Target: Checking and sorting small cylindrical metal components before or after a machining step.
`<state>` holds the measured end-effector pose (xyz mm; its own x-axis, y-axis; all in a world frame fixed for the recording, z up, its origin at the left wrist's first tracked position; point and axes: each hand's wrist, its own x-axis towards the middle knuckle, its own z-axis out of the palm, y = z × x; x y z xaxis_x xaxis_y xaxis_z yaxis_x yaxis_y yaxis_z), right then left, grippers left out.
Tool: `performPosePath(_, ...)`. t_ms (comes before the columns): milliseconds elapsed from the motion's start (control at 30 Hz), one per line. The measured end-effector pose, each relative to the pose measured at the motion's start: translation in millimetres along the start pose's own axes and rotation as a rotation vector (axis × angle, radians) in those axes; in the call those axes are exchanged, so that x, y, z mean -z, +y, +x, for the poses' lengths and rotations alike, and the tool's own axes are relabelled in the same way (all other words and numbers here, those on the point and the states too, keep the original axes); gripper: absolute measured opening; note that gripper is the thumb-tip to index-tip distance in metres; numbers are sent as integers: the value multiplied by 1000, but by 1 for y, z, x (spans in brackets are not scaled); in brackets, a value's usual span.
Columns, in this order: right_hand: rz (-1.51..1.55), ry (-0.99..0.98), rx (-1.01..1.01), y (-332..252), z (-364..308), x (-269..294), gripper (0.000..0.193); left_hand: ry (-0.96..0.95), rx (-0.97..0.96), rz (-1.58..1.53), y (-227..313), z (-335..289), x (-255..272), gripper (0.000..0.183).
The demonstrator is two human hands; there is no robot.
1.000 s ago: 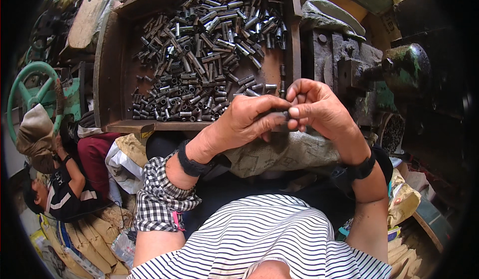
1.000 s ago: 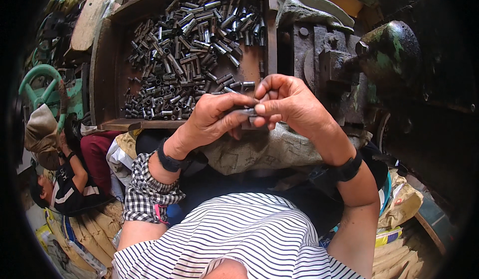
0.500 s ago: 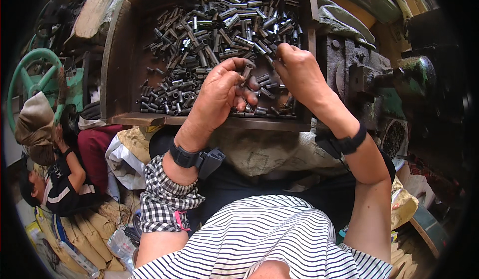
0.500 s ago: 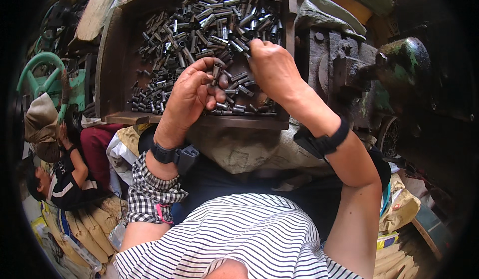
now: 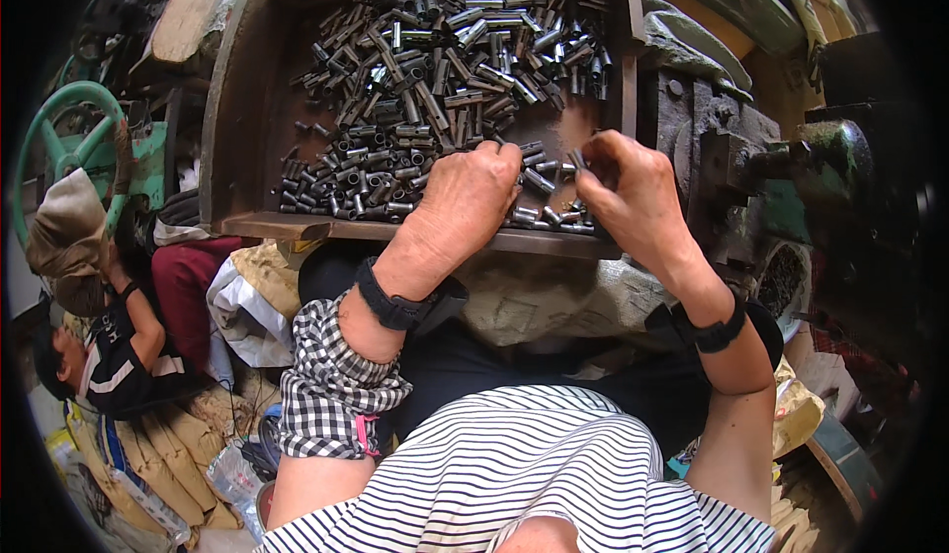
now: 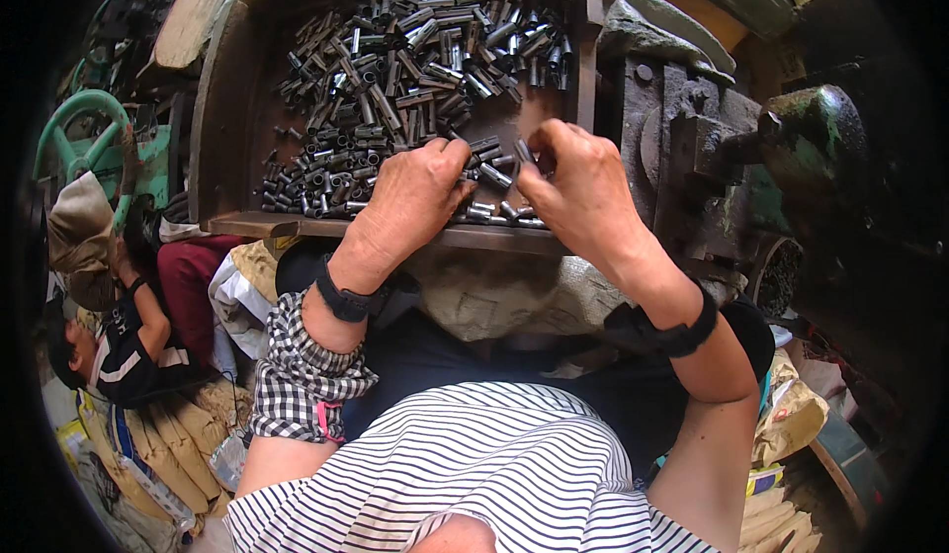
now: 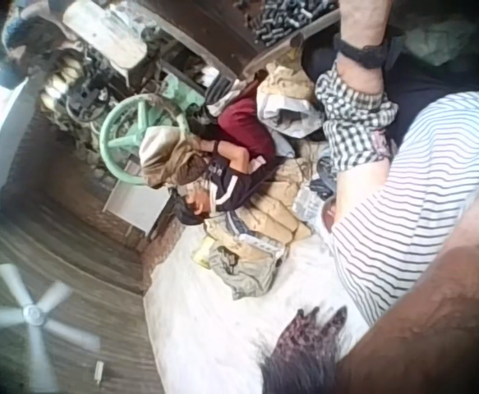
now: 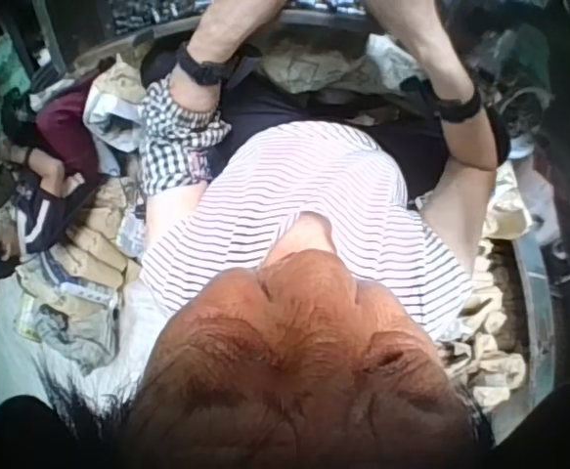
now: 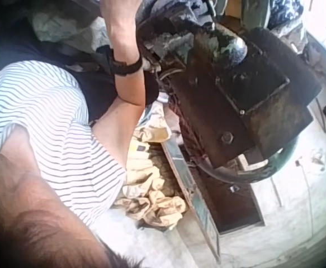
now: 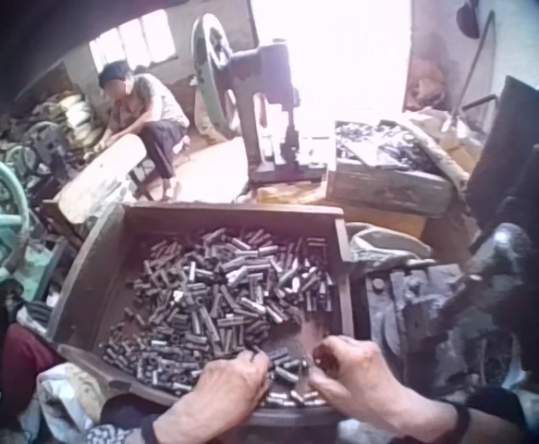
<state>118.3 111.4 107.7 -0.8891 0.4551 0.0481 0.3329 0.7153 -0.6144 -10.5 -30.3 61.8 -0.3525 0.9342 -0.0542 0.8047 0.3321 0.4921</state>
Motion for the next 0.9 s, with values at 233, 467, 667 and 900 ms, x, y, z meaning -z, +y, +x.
performPosePath(233,514,-62,-288,15,-37,7,19,-9,-82,-61,3,7,-4,21)
performPosePath(467,665,-148,-355,12,-32,14,13,-97,94,-842,18,13,3,13)
performPosePath(667,877,-83,-385,15,-32,14,12,-233,331,-1658,16,14,-6,10)
performPosePath(900,900,-151,-397,15,-34,16,13,-213,370,-1736,20,16,-8,10)
